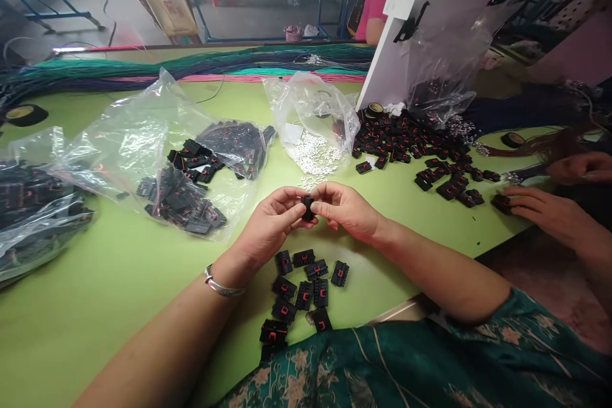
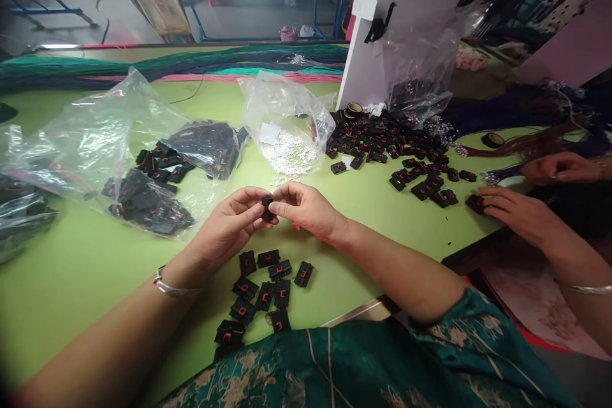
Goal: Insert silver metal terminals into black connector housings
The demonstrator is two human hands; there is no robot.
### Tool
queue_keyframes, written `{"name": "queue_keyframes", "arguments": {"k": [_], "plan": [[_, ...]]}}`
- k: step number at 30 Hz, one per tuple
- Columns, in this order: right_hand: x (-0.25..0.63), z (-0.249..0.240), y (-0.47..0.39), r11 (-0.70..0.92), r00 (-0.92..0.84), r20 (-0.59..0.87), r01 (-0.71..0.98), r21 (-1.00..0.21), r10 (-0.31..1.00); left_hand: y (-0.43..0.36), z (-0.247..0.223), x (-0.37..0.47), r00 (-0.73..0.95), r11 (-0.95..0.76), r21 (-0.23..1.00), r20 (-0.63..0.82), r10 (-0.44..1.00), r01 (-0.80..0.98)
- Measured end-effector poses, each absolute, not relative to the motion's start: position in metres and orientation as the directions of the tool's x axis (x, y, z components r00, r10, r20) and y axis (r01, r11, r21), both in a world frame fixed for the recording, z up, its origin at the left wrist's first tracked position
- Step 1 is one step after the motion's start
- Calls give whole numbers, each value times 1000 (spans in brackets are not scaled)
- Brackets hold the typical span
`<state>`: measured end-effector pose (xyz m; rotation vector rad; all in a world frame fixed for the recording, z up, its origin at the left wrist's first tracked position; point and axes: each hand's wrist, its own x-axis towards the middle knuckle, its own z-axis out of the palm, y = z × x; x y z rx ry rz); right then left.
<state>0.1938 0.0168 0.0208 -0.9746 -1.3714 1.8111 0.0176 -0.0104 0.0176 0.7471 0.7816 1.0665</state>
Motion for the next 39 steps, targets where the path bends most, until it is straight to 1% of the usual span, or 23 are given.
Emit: {"name": "queue_keyframes", "arguments": {"k": [2,4,11,20,25,29,33,35,36,39], "plan": [[195,20,17,-204,-467,-141,-87,-975,873,-10,17,17,251,309,834,-213,944,-456],[196,20,17,-199,-438,-142,-86,-976,888,-8,16,16,209,304,842,-233,950,-445],[194,28,11,-166,-395,-170,45,-985,903,-7,10,16,178,291,875,-239,955,-388],[193,27,10,-175,-400,-192,80,-981,896,-7,9,14,185,173,951,-127,974,-257],[192,29,9,-147,-391,-178,108,-983,903,-7,7,14,210,160,960,-112,971,-229],[191,28,8,-135,-365,-174,129,-982,915,-8,5,17,187,156,959,-113,976,-238],[191,24,10,-149,-384,-210,184,-972,899,-10,8,19,151,144,970,-115,982,-197],[191,22,10,-110,-377,-200,249,-962,904,-10,10,21,138,141,975,-117,983,-174],[191,21,10,-61,-365,-169,291,-955,916,-11,11,21,132,138,976,-117,984,-168],[190,20,9,125,-337,-17,395,-910,941,-10,9,22,125,141,972,-119,985,-186]]}}
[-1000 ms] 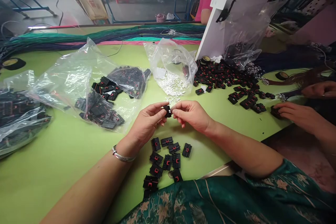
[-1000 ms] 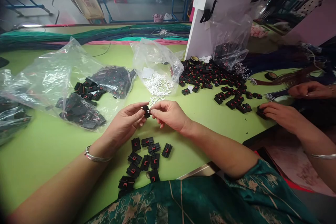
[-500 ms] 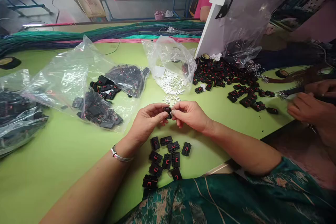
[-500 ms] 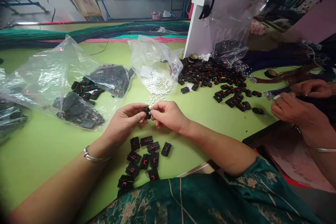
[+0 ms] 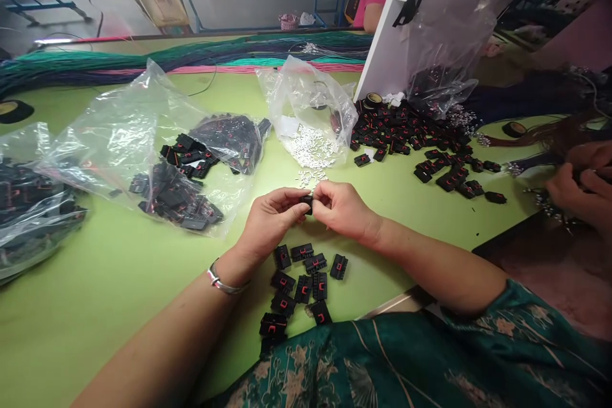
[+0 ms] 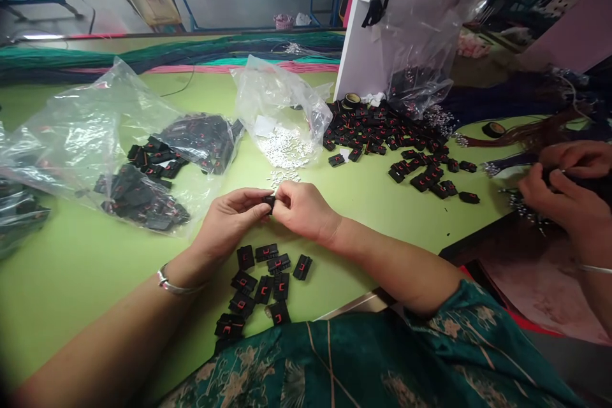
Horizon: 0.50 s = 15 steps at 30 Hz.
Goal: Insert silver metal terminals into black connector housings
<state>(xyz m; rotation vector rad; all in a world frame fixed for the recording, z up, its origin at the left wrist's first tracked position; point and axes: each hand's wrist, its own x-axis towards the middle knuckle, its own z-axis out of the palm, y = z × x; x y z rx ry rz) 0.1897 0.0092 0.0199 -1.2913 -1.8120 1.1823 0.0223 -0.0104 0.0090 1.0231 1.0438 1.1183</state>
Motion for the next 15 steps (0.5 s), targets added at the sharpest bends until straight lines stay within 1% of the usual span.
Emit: {"name": "queue_keyframes", "arguments": {"k": [1,2,3,5,7,8,11,15], "plan": [[189,21,9,152,-334,12,397,-905,943,-10,8,22,129,149,967,-124,984,-208],[189,22,9,144,-334,10,378,-915,943,-10,6,22,135,160,958,-131,982,-237],[189,25,9,100,-337,-21,339,-936,941,-9,5,22,144,176,946,-141,979,-272],[188,29,10,-56,-361,-137,227,-972,922,-8,4,20,169,217,914,-167,971,-341],[188,33,10,-201,-390,-237,130,-971,890,-7,4,19,196,258,884,-194,961,-390],[188,35,10,-244,-399,-264,100,-965,878,-6,4,18,207,272,873,-203,957,-405],[189,35,10,-270,-404,-271,60,-961,874,-6,5,17,223,279,866,-201,954,-414],[191,32,10,-242,-405,-252,76,-967,879,-6,1,16,225,224,913,-152,962,-341]]}}
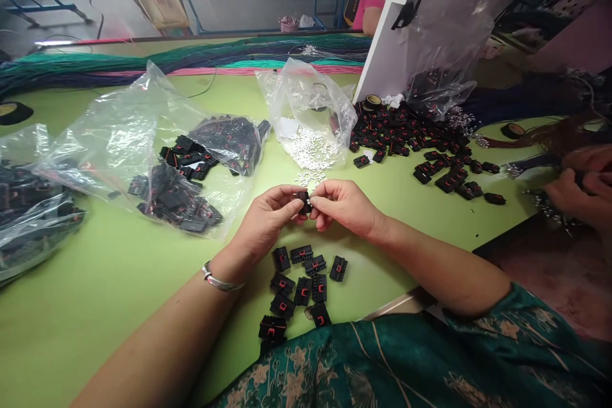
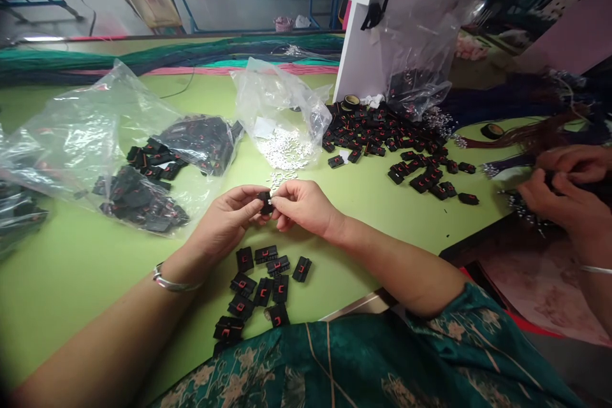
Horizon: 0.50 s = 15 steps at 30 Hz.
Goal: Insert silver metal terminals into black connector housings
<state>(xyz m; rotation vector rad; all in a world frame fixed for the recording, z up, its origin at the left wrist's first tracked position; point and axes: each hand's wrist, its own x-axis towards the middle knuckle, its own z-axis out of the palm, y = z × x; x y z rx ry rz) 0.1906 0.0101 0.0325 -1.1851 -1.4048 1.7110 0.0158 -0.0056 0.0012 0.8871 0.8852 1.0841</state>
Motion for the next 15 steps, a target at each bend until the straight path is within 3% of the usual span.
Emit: {"name": "queue_keyframes", "arguments": {"k": [9,15], "plan": [[186,24,8,-119,-356,-202,242,-963,912,-8,2,19,181,169,953,-125,976,-251],[180,17,5,125,-307,-6,404,-906,952,-9,3,22,95,210,931,-190,977,-299]]}}
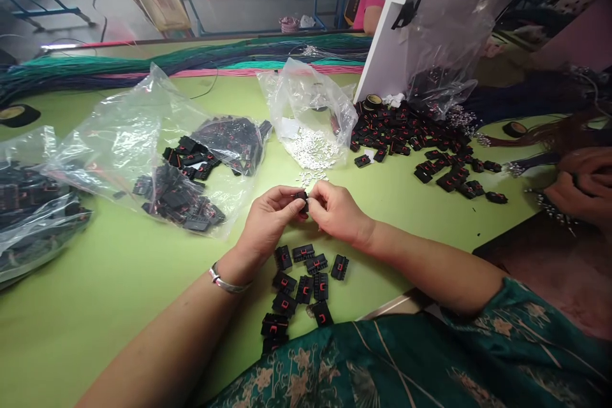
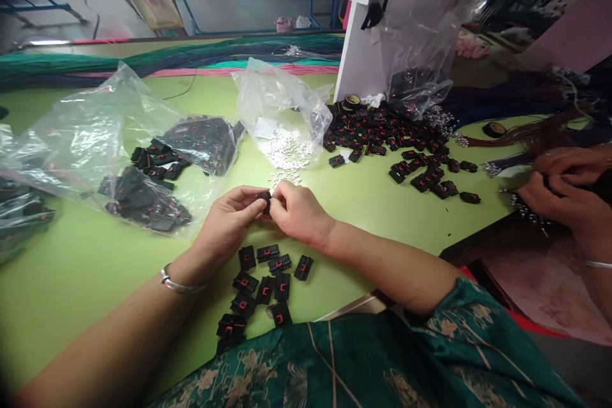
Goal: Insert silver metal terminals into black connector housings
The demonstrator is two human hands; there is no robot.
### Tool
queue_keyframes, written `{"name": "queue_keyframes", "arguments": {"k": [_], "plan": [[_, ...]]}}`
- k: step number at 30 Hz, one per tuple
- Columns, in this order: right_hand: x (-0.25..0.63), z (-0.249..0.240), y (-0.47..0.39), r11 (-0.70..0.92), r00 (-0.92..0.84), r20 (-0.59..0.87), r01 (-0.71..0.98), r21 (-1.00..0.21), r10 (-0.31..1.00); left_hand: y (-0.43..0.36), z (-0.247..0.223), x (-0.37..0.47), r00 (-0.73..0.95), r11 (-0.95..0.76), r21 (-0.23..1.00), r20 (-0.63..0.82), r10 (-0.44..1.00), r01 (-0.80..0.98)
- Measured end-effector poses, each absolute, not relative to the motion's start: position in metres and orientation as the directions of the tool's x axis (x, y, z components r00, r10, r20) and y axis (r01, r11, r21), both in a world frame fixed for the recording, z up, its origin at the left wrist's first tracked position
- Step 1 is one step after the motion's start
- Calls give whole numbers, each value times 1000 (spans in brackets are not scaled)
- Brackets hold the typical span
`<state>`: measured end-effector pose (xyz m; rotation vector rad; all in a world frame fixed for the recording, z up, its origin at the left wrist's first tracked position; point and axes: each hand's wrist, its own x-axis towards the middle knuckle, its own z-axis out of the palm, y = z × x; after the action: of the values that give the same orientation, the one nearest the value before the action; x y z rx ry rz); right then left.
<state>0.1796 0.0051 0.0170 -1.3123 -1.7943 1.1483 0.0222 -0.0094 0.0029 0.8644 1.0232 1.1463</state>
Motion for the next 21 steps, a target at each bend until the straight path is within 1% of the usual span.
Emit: {"name": "queue_keyframes", "arguments": {"k": [2,4,6,9,14,18,21], "plan": [[181,20,6,74,-326,-51,360,-930,944,-9,3,23,107,245,904,-221,969,-351],[183,24,8,-57,-352,-149,258,-964,924,-8,4,23,132,271,882,-238,962,-386],[186,26,9,-159,-377,-208,159,-974,902,-8,4,23,159,278,876,-233,960,-394],[189,28,12,-184,-396,-205,91,-979,895,-7,2,20,193,271,884,-211,958,-381],[192,29,13,-164,-395,-203,131,-978,896,-7,1,15,218,223,934,-165,962,-277],[191,26,12,-146,-398,-213,191,-971,892,-8,5,15,207,194,963,-154,966,-189],[188,21,12,-117,-379,-206,245,-963,902,-9,6,17,185,156,975,-127,975,-156]]}}
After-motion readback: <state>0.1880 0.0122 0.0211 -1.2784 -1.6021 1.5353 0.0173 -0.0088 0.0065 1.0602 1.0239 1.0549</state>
